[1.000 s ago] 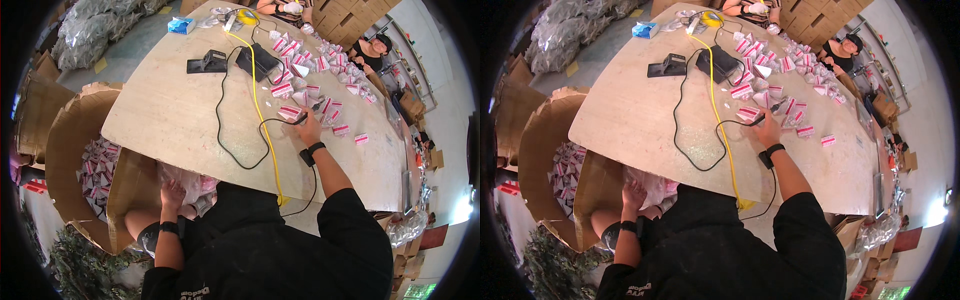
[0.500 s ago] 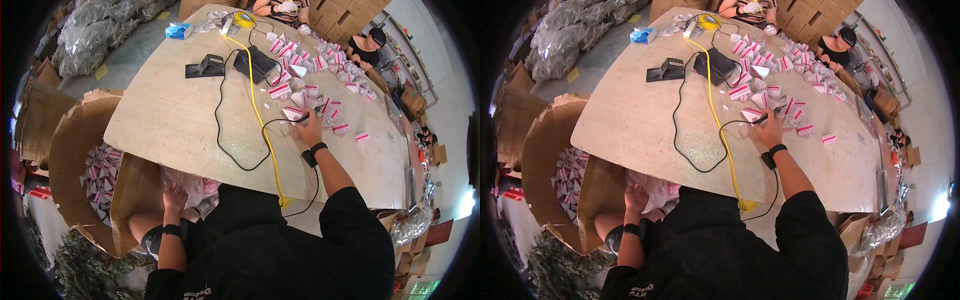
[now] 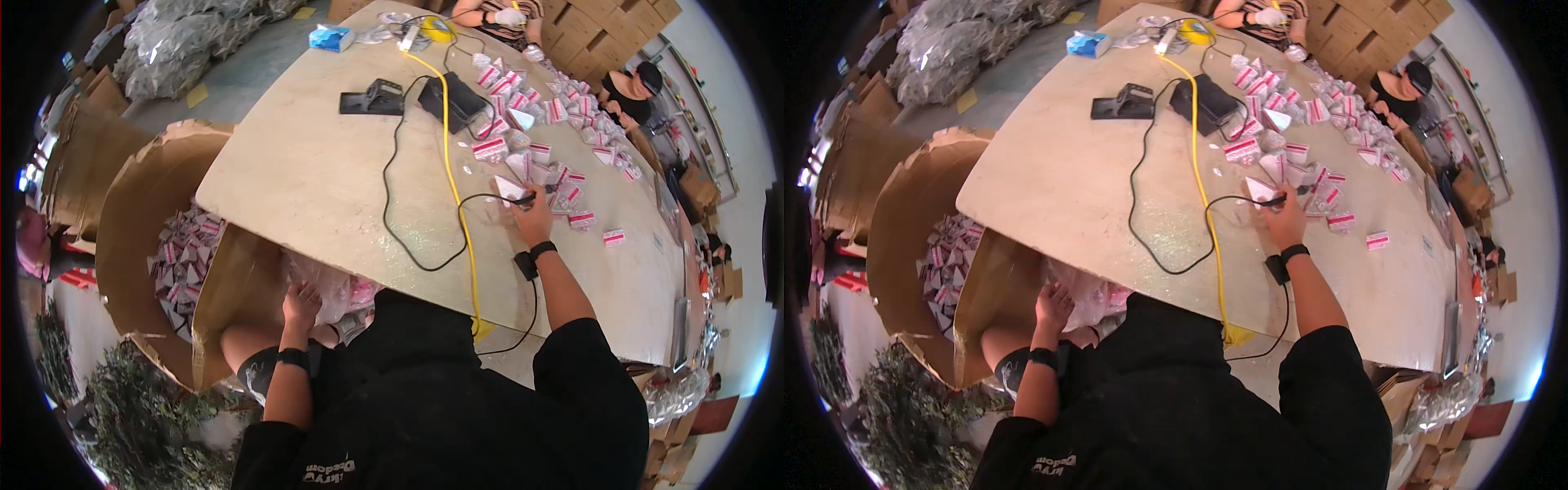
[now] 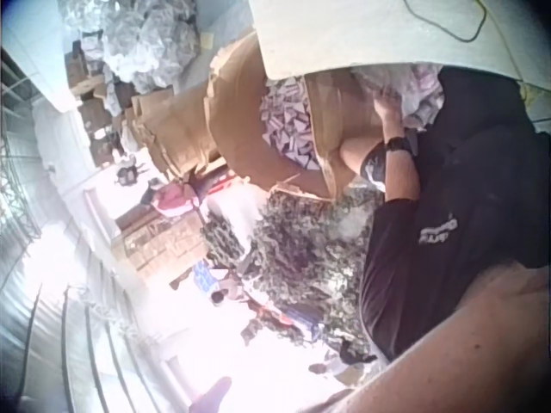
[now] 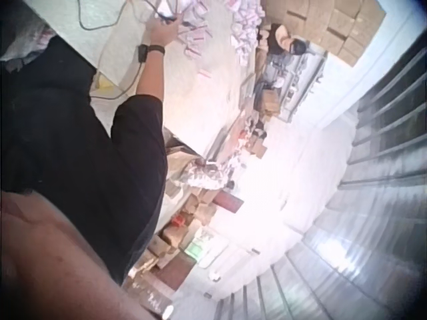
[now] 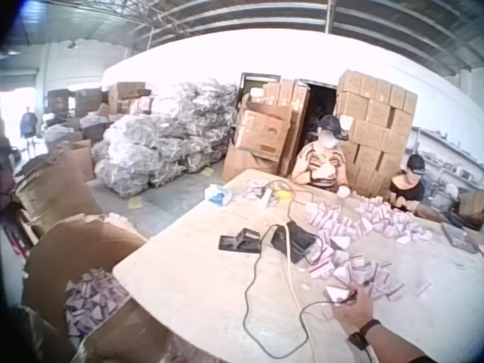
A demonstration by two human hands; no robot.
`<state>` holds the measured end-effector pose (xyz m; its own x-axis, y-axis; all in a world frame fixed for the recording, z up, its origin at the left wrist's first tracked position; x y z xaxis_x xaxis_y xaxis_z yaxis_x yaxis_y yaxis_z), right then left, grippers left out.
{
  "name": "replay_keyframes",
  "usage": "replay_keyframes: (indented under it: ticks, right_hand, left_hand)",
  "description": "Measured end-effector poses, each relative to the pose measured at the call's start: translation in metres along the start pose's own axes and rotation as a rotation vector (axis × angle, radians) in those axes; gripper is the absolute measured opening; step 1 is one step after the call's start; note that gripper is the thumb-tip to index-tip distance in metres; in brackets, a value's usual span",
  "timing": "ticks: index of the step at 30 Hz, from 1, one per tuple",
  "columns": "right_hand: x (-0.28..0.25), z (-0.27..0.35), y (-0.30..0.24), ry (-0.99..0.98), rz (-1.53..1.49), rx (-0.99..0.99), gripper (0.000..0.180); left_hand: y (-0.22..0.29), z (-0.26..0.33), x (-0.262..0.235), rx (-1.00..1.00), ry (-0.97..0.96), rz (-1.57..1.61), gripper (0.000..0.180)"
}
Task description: The recorder uses a handheld heat sealing tool to seal small triangular pouches filled with colorful contents.
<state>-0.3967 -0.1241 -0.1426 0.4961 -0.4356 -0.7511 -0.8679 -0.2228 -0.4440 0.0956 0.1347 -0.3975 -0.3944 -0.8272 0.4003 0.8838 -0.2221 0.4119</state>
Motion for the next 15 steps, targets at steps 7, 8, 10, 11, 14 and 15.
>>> replay_keyframes:
  ticks: [7, 8, 10, 11, 14, 15]
  right_hand:
    - [-0.003, 0.011, 0.023, -0.001, -0.166, 0.19, 0.043]
    - [-0.005, 0.012, 0.027, 0.004, -0.142, 0.167, 0.044]
    - [-0.003, 0.011, 0.03, -0.005, -0.134, 0.136, 0.045]
    - [-0.005, 0.009, 0.027, 0.008, -0.062, 0.097, 0.047]
    - [-0.005, 0.013, 0.021, 0.0, 0.01, 0.075, 0.05]
    - [-0.007, 0.012, 0.023, -0.014, 0.01, 0.092, 0.051]
  left_hand:
    - [0.01, 0.02, 0.007, 0.102, 0.039, -0.187, 0.041]
    - [0.005, 0.015, 0.007, 0.122, -0.059, -0.137, 0.04]
    - [0.003, 0.021, 0.014, 0.125, -0.033, -0.14, 0.039]
    - [0.004, 0.026, 0.016, 0.114, -0.034, -0.159, 0.037]
    - [0.008, 0.032, 0.016, 0.165, 0.002, -0.183, 0.041]
    - [0.007, 0.035, 0.018, 0.155, -0.009, -0.192, 0.041]
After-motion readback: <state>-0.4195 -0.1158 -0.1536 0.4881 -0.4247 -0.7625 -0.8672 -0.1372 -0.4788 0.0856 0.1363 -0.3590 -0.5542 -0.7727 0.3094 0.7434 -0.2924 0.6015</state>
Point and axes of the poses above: each hand's wrist, its own z-axis away from the middle knuckle, its own x-axis out of the palm, y = z × x, the point moved 6 cm from there along -z, towards the middle knuckle, and after that the axes turned 4 degrees about y, right-handed, at the moved point
